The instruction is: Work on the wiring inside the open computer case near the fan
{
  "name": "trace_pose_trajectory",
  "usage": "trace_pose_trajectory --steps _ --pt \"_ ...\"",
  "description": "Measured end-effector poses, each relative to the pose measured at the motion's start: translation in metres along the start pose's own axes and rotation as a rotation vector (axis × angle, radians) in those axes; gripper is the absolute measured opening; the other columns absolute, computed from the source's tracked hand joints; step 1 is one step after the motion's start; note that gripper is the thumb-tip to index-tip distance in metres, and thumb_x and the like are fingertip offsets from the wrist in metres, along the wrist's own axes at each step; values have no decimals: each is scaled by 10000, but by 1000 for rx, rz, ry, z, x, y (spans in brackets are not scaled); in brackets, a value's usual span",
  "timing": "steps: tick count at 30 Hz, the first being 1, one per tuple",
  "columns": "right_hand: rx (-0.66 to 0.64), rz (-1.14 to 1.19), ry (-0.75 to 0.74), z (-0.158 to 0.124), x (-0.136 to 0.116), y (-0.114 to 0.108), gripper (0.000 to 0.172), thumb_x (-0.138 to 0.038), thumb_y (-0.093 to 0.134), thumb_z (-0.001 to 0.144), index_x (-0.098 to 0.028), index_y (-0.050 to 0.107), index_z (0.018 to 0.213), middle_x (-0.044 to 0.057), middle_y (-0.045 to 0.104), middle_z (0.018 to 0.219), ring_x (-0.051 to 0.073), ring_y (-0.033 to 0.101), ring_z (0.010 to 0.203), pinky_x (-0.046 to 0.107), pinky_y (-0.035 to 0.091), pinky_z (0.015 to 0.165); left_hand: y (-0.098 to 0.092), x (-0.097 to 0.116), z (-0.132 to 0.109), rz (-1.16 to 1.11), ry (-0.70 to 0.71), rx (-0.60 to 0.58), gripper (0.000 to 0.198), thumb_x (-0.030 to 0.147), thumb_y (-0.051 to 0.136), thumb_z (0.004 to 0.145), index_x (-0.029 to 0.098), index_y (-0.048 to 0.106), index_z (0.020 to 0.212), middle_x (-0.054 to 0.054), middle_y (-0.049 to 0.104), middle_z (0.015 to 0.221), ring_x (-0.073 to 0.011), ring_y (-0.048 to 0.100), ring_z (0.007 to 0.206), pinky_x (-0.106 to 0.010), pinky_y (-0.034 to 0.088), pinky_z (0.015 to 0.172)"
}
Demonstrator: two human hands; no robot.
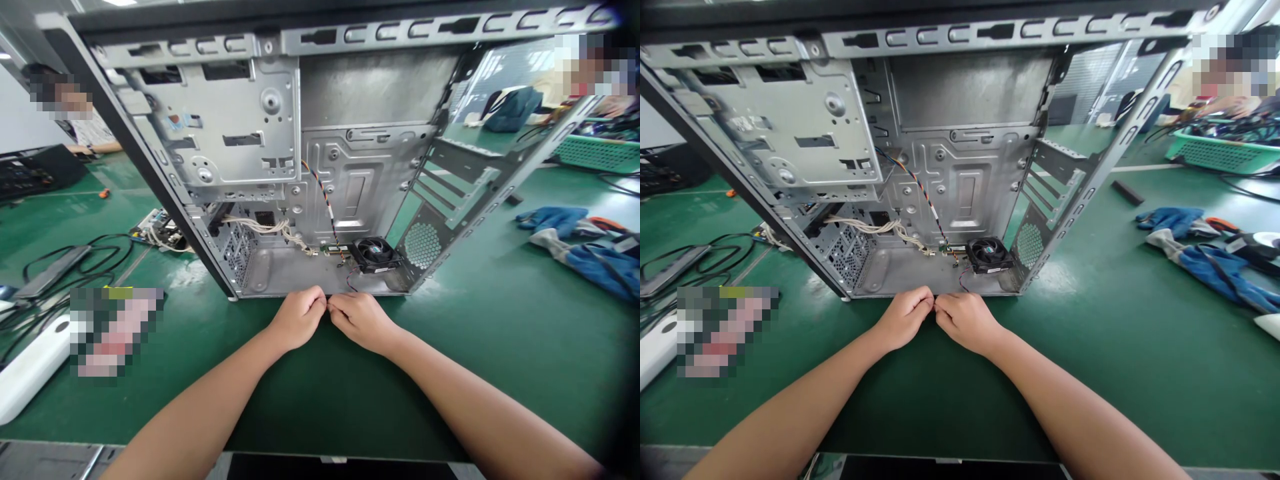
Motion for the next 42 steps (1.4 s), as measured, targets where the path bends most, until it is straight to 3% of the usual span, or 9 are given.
trace_pose_trajectory --steps 5,16,31,37,42 --pt "-2 -23 -3 0 1 2 236 -160 413 877 -191 503 661 -19 522 606 101 424 556 241 275 590 -3 9 -3 113 116 67 159 209 388 919 199 521 832 7 581 743 -144 534 696 -265 380 672" --pt "16 25 28 1 1 -3 206 -143 415 849 -193 495 666 -22 508 604 101 446 576 230 292 607 -1 12 -4 114 178 22 232 278 314 977 197 491 851 -3 556 762 -148 519 703 -272 392 682" --pt "20 -9 -65 -1 -6 0 205 -145 403 874 -187 543 729 4 578 686 115 482 631 238 326 652 17 -26 2 -357 -221 -135 166 279 404 840 187 475 721 59 409 579 -87 371 488 -212 300 478" --pt "7 -1 -17 1 -1 -1 213 -145 399 873 -192 499 692 -13 534 645 112 458 612 239 309 636 -4 2 -2 -23 52 39 150 262 398 917 196 516 853 36 537 679 -121 513 645 -247 378 635" --pt "1 44 18 2 2 -3 224 -149 394 881 -193 491 685 -16 524 635 111 463 608 239 312 632 -5 14 -7 146 173 66 113 247 398 941 202 499 958 18 594 724 -137 560 654 -254 395 628"
Point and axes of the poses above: each hand's wrist, its own z-axis towards the middle knuckle, its own y-axis out of the palm, x = y × z, the point moved 9 cm from there along z, towards the middle knuckle
